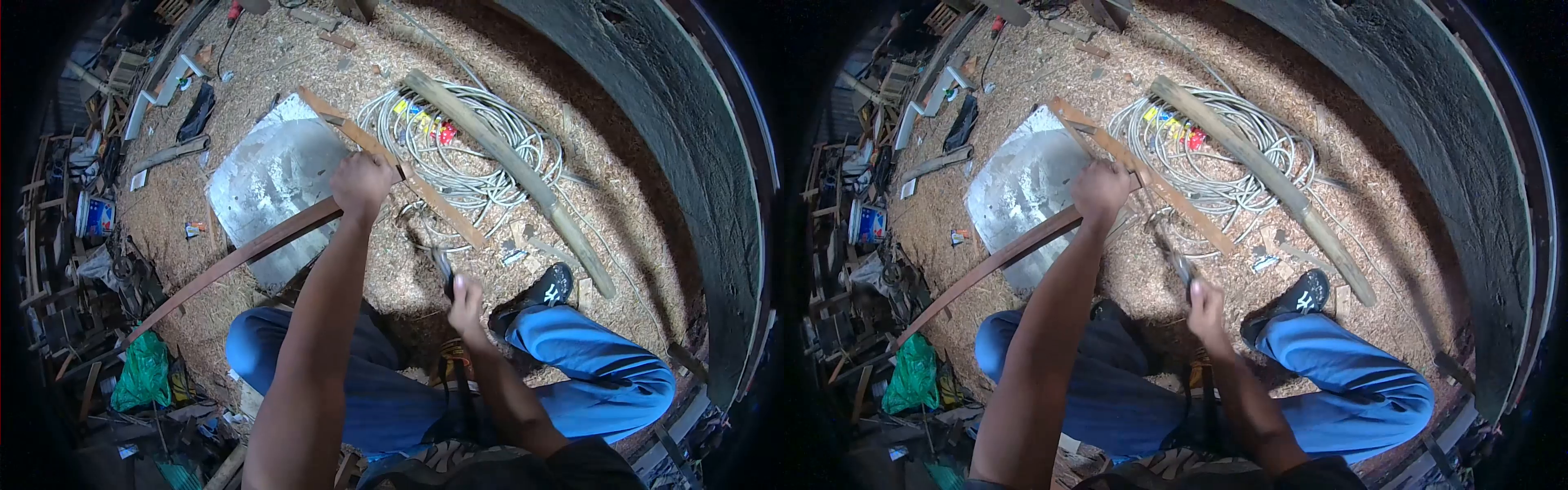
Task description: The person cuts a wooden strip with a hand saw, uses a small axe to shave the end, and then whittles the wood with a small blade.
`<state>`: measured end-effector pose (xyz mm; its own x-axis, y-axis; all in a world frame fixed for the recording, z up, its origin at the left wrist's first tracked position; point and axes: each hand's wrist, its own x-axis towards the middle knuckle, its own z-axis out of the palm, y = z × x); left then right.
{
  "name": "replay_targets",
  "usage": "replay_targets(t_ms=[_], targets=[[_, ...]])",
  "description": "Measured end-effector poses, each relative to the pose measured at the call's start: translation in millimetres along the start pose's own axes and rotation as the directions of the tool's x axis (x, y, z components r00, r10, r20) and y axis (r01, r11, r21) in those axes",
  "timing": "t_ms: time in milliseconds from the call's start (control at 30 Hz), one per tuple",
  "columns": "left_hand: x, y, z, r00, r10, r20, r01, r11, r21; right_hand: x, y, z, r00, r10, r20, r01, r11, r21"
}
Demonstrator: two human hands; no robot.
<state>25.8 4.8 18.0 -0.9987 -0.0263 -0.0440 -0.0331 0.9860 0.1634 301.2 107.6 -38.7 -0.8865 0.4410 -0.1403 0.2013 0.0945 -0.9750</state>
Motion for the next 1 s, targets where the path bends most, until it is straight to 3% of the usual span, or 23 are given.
replay_targets(t_ms=[67,133,167,200,233,267,367,433,467,500,533,633,667,800,833,900,933,1000], targets=[[2.8,2.8,-0.4,0.999,-0.02,0.04,0.021,0.999,-0.026,-9.5,3.0,-4.2,0.999,0.001,0.032,-0.001,1.0,0.0],[-0.5,2.4,-3.4,1.0,0.006,0.016,-0.005,1.0,-0.014,0.9,-19.8,14.2,0.937,-0.274,-0.214,0.257,0.961,-0.104],[-1.3,1.2,-5.0,1.0,0.003,0.022,-0.003,1.0,-0.002,10.2,3.7,17.3,0.993,-0.088,-0.073,0.094,0.992,0.084],[-1.2,3.1,-7.7,0.999,-0.009,0.037,0.008,1.0,0.027,32.7,-21.2,30.9,0.96,-0.199,-0.199,0.195,0.98,-0.037],[-3.3,4.7,-8.0,0.998,-0.017,0.054,0.014,0.998,0.054,51.2,-32.6,37.7,0.982,-0.083,-0.167,0.095,0.993,0.066],[-5.0,5.7,-8.5,0.998,-0.012,0.058,0.009,0.999,0.054,68.6,-28.3,36.5,0.998,0.041,-0.046,-0.038,0.998,0.058],[-3.5,5.9,-11.2,0.999,0.006,0.036,-0.007,0.999,0.039,71.2,-31.6,32.9,0.999,0.033,-0.039,-0.031,0.998,0.05],[-1.7,2.5,-2.6,1.0,-0.016,-0.004,0.016,0.999,0.032,35.5,-19.3,20.5,0.991,-0.115,-0.073,0.118,0.992,0.041],[-2.0,4.0,-4.4,1.0,-0.019,-0.006,0.019,1.0,0.025,12.1,-1.5,10.8,0.999,-0.039,-0.006,0.039,0.998,0.039],[-1.9,4.5,-6.0,1.0,-0.018,0.017,0.018,1.0,0.009,-3.5,-6.8,12.2,0.976,-0.175,-0.129,0.166,0.983,-0.073],[-0.6,4.4,-7.3,0.999,-0.02,0.039,0.02,1.0,-0.005,-1.7,-5.6,11.6,0.976,-0.179,-0.126,0.171,0.983,-0.073],[-1.4,3.2,-2.9,1.0,-0.018,0.0,0.018,1.0,0.012,7.9,-0.6,20.1,0.998,-0.037,-0.054,0.042,0.995,0.086],[-2.8,1.4,-0.7,1.0,-0.019,0.008,0.018,1.0,0.017,35.0,-22.5,34.1,0.967,-0.171,-0.19,0.183,0.982,0.046],[-4.0,-0.5,5.7,0.995,0.033,-0.093,-0.031,0.999,0.022,83.6,-27.6,40.9,0.999,0.013,-0.045,-0.008,0.996,0.088],[-3.8,-0.3,3.9,0.988,0.059,-0.144,-0.057,0.998,0.019,74.1,-38.5,36.2,0.999,-0.025,-0.025,0.027,0.997,0.067],[-2.3,1.4,-0.1,0.995,0.014,-0.095,-0.014,1.0,0.005,33.1,-16.6,35.0,0.946,-0.213,-0.243,0.208,0.977,-0.043],[-1.4,2.4,-1.6,0.999,-0.027,-0.04,0.027,1.0,-0.002,2.1,13.1,20.5,0.996,-0.03,-0.085,0.031,1.0,0.003],[0.0,2.6,-3.5,0.999,-0.018,-0.03,0.017,0.999,-0.03,-12.1,12.6,11.0,0.996,-0.084,-0.021,0.084,0.996,0.008]])
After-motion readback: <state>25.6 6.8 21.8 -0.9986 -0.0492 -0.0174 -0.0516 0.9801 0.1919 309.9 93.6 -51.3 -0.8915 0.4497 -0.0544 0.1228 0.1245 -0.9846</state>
